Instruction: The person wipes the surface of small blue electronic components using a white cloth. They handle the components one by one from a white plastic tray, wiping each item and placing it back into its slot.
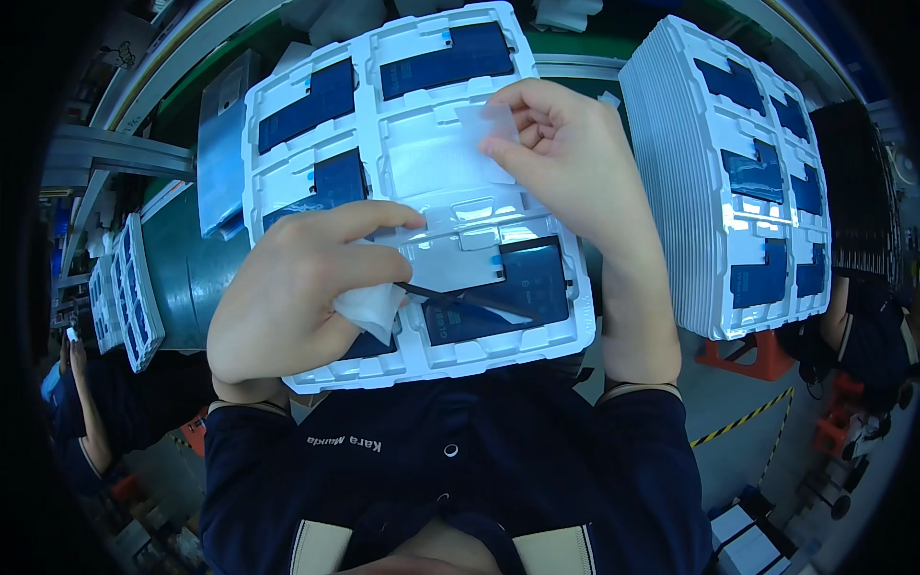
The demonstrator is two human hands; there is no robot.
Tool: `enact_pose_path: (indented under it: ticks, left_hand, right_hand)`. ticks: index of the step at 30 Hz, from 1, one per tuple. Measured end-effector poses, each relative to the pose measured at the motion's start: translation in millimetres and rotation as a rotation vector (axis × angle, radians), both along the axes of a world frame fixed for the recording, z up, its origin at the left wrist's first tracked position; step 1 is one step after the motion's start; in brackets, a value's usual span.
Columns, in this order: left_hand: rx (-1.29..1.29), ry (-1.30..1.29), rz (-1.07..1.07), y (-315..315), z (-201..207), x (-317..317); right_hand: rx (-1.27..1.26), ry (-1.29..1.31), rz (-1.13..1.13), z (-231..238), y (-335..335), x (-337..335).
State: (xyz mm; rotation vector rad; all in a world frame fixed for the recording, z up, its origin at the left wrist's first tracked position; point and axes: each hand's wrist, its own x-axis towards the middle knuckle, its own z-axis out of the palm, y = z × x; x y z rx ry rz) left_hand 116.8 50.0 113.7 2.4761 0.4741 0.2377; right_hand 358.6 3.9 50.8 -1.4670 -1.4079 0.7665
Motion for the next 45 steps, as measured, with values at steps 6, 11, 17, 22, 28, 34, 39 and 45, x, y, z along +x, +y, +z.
enact_pose_path:
  ticks: [6, 11, 17, 22, 28, 34, 39, 45]
  left_hand:
    - [-0.083, 0.034, -0.024, 9, -5, 4]
    - [-0.103, 0.005, -0.048, 13, -11, 5]
    - [-0.138, 0.05, -0.069, 16, -11, 9]
    - [-0.251, -0.041, 0.063, 24, -18, 11]
    - [-0.107, -0.077, 0.239, 37, -29, 28]
    - [0.2, -0.025, 0.266, 28, -38, 33]
    - [-0.15, -0.422, 0.27, 18, -23, 22]
    - [-1.367, -0.86, 0.403, -35, -7, -16]
  right_hand:
    - [-0.005, 0.081, 0.064, -1, 1, 4]
    - [-0.03, 0.1, 0.102, -1, 3, 6]
    - [0.003, -0.378, 0.035, 2, 3, 0]
    - [0.184, -0.509, -0.137, 13, -4, -9]
    - [0.224, -0.25, -0.348, -4, -14, 17]
    - [0.07, 0.013, -0.271, -16, -28, 1]
    - [0.144, -0.389, -0.246, -10, -40, -11]
    - [0.246, -0.048, -0.115, 17, -67, -44]
